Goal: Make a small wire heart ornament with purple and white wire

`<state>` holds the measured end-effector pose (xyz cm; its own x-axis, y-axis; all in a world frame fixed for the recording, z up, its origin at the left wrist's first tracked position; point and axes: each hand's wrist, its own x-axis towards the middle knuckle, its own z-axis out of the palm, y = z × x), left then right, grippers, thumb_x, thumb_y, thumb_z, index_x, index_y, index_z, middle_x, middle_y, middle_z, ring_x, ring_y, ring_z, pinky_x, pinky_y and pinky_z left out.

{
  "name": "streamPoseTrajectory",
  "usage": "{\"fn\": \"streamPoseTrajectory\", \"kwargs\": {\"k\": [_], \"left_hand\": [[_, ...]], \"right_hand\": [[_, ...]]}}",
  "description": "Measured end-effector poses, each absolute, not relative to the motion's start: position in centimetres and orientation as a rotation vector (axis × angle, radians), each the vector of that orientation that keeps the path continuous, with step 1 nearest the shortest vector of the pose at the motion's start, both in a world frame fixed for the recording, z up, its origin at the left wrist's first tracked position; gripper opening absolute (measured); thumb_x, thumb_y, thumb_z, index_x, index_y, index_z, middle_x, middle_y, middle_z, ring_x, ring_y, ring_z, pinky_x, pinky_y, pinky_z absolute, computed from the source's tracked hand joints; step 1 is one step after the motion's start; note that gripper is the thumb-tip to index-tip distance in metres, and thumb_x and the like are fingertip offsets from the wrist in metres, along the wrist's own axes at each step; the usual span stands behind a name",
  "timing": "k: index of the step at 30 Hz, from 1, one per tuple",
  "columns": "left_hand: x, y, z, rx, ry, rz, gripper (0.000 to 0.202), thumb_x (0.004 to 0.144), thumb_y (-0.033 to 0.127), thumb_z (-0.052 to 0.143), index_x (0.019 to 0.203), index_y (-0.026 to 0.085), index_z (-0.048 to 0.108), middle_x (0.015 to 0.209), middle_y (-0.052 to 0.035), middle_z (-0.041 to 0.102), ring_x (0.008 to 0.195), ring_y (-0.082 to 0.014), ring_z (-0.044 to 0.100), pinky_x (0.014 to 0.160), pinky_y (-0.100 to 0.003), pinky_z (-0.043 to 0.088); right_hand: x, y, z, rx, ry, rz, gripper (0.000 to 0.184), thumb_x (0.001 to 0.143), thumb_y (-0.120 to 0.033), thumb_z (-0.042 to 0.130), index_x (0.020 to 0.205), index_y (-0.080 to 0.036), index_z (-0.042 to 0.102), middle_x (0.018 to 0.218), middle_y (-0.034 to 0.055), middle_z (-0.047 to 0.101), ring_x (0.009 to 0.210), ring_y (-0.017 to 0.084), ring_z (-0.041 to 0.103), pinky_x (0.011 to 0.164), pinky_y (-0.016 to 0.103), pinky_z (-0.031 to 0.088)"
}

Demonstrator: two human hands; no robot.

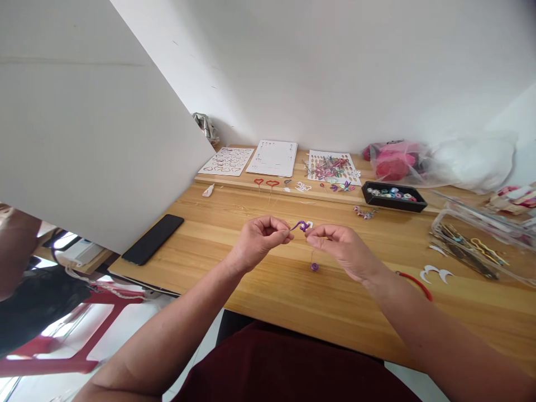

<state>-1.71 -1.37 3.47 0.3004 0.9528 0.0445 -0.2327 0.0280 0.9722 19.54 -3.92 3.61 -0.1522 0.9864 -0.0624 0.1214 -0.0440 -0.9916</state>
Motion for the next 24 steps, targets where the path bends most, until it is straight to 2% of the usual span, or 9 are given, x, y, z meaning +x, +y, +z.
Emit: {"fn": "streamPoseTrajectory", "kwargs": {"k": [2,8,13,16,18,19,21,24], "left_hand": [[-2.1,-1.3,3.4,1.185,0.815,1.046,0.026,0.069,0.029,0.084,0.071,0.011,0.066,0.079,-0.0042,0.071,0.072,-0.0123,0.068,0.075,-0.026,0.054],[-2.8,-1.3,2.4,1.149,0.789,0.905,0.024,0.068,0.027,0.085,0.073,0.011,0.068,0.075,-0.0039,0.071,0.073,-0.0129,0.068,0.074,-0.026,0.054],[-2.9,-1.4,2.3,1.106,0.766,0.953,0.025,0.069,0.03,0.085,0.072,0.012,0.068,0.075,-0.0036,0.07,0.074,-0.0131,0.069,0.074,-0.026,0.055],[-2.9,-1.3,2.8,1.126,0.759,1.047,0.025,0.071,0.031,0.084,0.074,0.012,0.068,0.08,-0.0034,0.071,0.075,-0.0134,0.07,0.074,-0.025,0.056],[-2.8,-1.2,3.3,1.148,0.758,1.09,0.025,0.071,0.03,0.084,0.074,0.012,0.067,0.082,-0.0035,0.071,0.075,-0.0134,0.071,0.074,-0.025,0.056],[-2.7,-1.2,3.6,1.16,0.763,1.102,0.025,0.071,0.03,0.084,0.074,0.012,0.067,0.082,-0.0037,0.071,0.075,-0.0134,0.071,0.074,-0.025,0.057],[-2.4,-1.3,4.3,1.184,0.775,1.12,0.025,0.071,0.03,0.084,0.074,0.012,0.067,0.082,-0.0039,0.071,0.075,-0.0135,0.071,0.074,-0.025,0.057],[-2.0,-1.5,5.0,1.216,0.768,1.136,0.025,0.071,0.029,0.084,0.074,0.011,0.067,0.081,-0.004,0.07,0.076,-0.0138,0.071,0.075,-0.025,0.057]], "right_hand": [[19.9,-3.7,3.8,-1.235,-1.348,1.28,0.026,0.072,-0.045,0.081,0.079,-0.02,0.076,0.088,0.0041,0.071,0.085,0.018,0.057,0.084,0.034,0.041],[20.4,-3.1,4.2,-1.154,-1.129,1.36,0.028,0.067,-0.045,0.084,0.073,-0.02,0.072,0.075,0.0025,0.066,0.072,0.014,0.055,0.061,0.026,0.038],[21.6,-2.2,2.6,-1.362,-1.191,1.29,0.03,0.068,-0.047,0.08,0.075,-0.02,0.07,0.072,0.0033,0.065,0.067,0.015,0.056,0.056,0.027,0.039],[22.8,-1.7,1.9,-1.615,-1.425,0.917,0.023,0.068,-0.037,0.078,0.084,-0.021,0.072,0.084,0.0075,0.071,0.076,0.021,0.061,0.064,0.034,0.045],[22.8,-1.7,2.3,-1.584,-1.489,0.702,0.03,0.069,-0.029,0.076,0.097,-0.022,0.071,0.101,0.0098,0.072,0.091,0.025,0.063,0.07,0.037,0.048],[22.4,-1.9,2.7,-1.5,-1.479,0.701,0.035,0.07,-0.028,0.074,0.104,-0.023,0.069,0.111,0.0104,0.07,0.1,0.026,0.063,0.072,0.037,0.049],[20.9,-2.6,4.0,-1.246,-1.402,0.942,0.042,0.075,-0.028,0.071,0.115,-0.025,0.063,0.124,0.0104,0.065,0.115,0.028,0.061,0.073,0.035,0.051],[17.9,-3.8,5.5,-0.999,-1.204,1.334,0.047,0.075,-0.024,0.073,0.12,-0.028,0.06,0.134,0.0077,0.058,0.119,0.025,0.059,0.073,0.032,0.053]]}}
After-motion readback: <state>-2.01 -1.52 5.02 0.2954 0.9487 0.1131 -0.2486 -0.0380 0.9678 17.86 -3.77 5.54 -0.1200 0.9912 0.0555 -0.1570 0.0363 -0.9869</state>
